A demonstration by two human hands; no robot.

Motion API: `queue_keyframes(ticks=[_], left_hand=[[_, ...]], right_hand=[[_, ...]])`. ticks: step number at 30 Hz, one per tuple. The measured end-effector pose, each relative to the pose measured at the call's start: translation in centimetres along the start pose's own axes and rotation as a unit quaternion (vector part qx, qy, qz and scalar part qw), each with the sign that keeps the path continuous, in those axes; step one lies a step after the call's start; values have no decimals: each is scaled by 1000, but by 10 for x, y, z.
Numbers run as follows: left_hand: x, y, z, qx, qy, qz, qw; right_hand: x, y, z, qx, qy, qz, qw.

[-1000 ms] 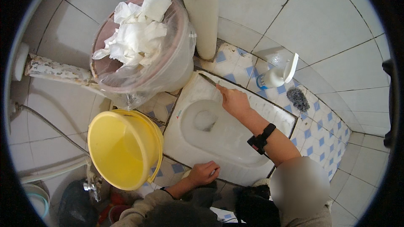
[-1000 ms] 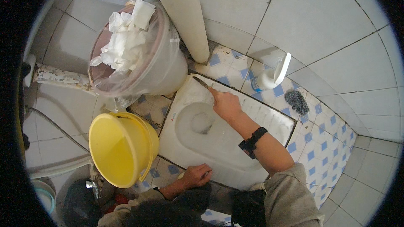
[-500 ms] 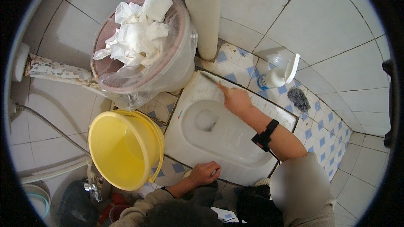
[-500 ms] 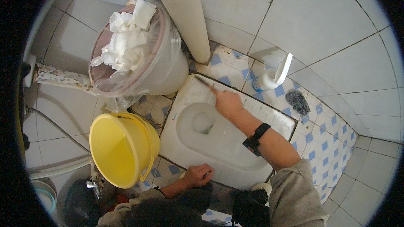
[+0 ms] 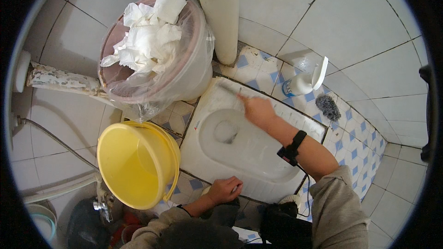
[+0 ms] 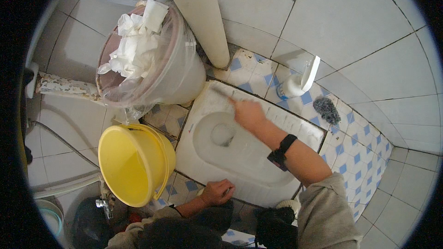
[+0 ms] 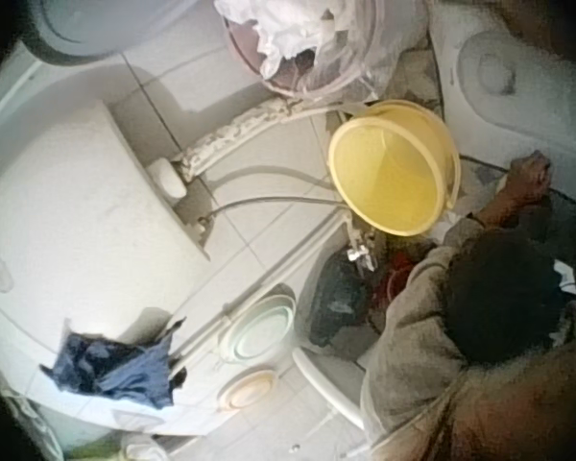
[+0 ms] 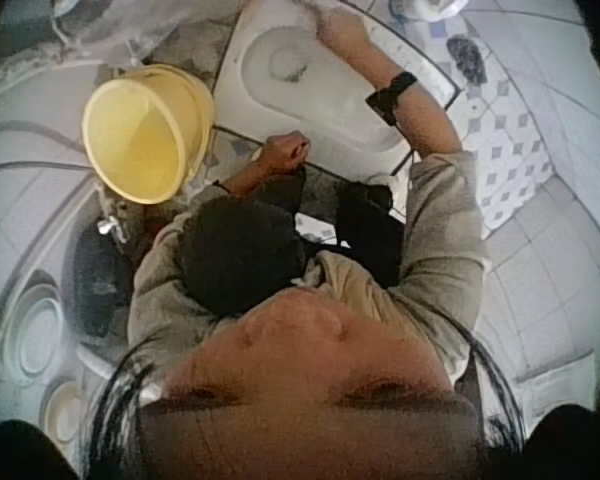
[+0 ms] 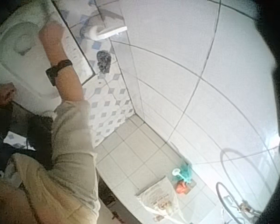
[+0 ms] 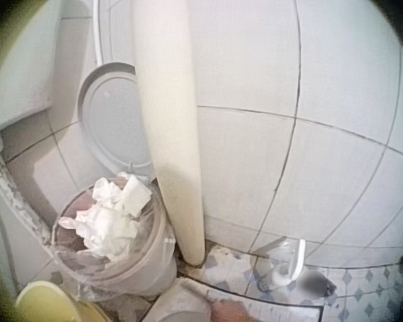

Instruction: The person scrubs the tiled floor and the rim of a squat toilet with a steel wool pad and a spray bottle. They then open a window and use a knife to scrape the toilet rim.

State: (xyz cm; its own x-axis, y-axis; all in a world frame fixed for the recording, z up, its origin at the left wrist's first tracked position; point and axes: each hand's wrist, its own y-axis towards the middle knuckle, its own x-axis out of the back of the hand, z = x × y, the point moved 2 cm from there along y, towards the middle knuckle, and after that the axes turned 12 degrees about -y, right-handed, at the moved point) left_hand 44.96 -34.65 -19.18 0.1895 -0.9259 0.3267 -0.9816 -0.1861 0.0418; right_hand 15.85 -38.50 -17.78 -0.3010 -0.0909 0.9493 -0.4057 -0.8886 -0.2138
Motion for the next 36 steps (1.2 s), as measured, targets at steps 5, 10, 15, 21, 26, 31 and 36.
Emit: queue_keyframes(ticks=[5, 10, 15, 21, 26, 31, 36], left_hand=[[-1, 0, 1, -1, 8, 2, 1000], [-3, -1, 3, 1, 17, 7, 1000], [-2, -2, 2, 22, 2, 5, 1000], [0, -1, 0, 5, -7, 2, 1000], [-1, -2, 1, 39, 1, 34, 999], [-1, -1, 1, 5, 10, 11, 1000], [-1, -1, 2, 19, -4, 16, 1000]], right_hand=[[3, 1, -1, 11, -17, -46, 999], [-7, 4, -3, 90, -44, 63, 993], [-12, 1, 2, 58, -53, 65, 995], [-13, 6, 5, 18, -52, 13, 998], [-19, 8, 9, 57, -52, 44, 996], [-15, 8, 10, 84, -33, 66, 994], [-9, 10, 7, -1, -37, 36, 999]])
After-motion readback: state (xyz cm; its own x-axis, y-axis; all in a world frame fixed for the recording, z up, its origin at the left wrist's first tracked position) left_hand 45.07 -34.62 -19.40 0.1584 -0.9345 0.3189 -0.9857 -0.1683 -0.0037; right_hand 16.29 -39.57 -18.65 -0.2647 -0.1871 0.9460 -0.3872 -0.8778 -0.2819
